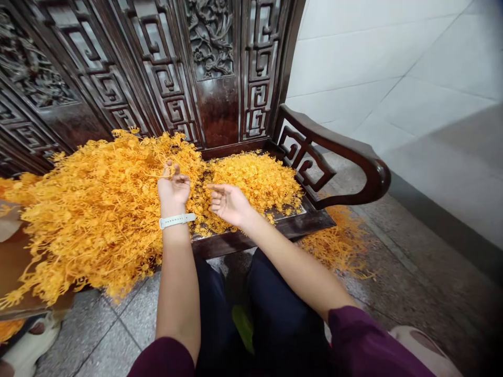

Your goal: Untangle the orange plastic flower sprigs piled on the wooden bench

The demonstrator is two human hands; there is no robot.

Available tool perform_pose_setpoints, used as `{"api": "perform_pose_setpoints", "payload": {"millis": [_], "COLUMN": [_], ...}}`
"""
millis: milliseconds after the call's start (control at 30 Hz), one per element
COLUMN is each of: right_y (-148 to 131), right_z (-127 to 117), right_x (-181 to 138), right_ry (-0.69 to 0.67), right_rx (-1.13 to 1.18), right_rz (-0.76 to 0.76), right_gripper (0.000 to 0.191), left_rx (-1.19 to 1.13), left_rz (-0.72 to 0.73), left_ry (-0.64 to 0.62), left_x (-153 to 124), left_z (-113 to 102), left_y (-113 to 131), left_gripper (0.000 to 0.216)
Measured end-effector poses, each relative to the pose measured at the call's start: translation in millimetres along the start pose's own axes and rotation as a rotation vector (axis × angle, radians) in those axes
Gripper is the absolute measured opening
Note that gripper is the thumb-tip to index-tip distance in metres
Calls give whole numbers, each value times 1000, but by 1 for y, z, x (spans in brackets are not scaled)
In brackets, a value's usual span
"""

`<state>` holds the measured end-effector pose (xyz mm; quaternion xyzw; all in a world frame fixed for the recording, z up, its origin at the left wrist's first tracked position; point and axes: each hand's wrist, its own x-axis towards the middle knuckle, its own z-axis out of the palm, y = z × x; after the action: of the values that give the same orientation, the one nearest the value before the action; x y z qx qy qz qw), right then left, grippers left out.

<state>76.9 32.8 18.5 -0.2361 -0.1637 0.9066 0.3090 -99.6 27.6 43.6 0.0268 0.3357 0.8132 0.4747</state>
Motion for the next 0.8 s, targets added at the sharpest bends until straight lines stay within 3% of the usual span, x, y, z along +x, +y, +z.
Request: {"api": "perform_pose_setpoints", "payload": {"millis": [133, 233, 433, 567, 800], "right_y": [1, -10, -18, -13, -10], "right_z": [2, -3, -17, -16, -15], "right_x": [-6, -6, 7, 12, 11], "right_ry": [-112, -75, 76, 49, 11], "right_rx": [-121, -138, -227, -327, -373], "right_rz": [-150, -219, -333, -368, -438], "right_gripper": [8, 9, 17, 29, 46], "left_rx": [98, 218, 543, 610, 666], "left_rz": [23, 41, 41, 29, 87], "left_ry": [-5, -55, -331, -515, -541], "left_x": [1, -2, -16, -21, -19], "left_z": [-1, -1, 5, 10, 9], "left_y": [-1, -6, -24, -36, -40], "left_gripper": [18, 14, 8, 14, 22]}}
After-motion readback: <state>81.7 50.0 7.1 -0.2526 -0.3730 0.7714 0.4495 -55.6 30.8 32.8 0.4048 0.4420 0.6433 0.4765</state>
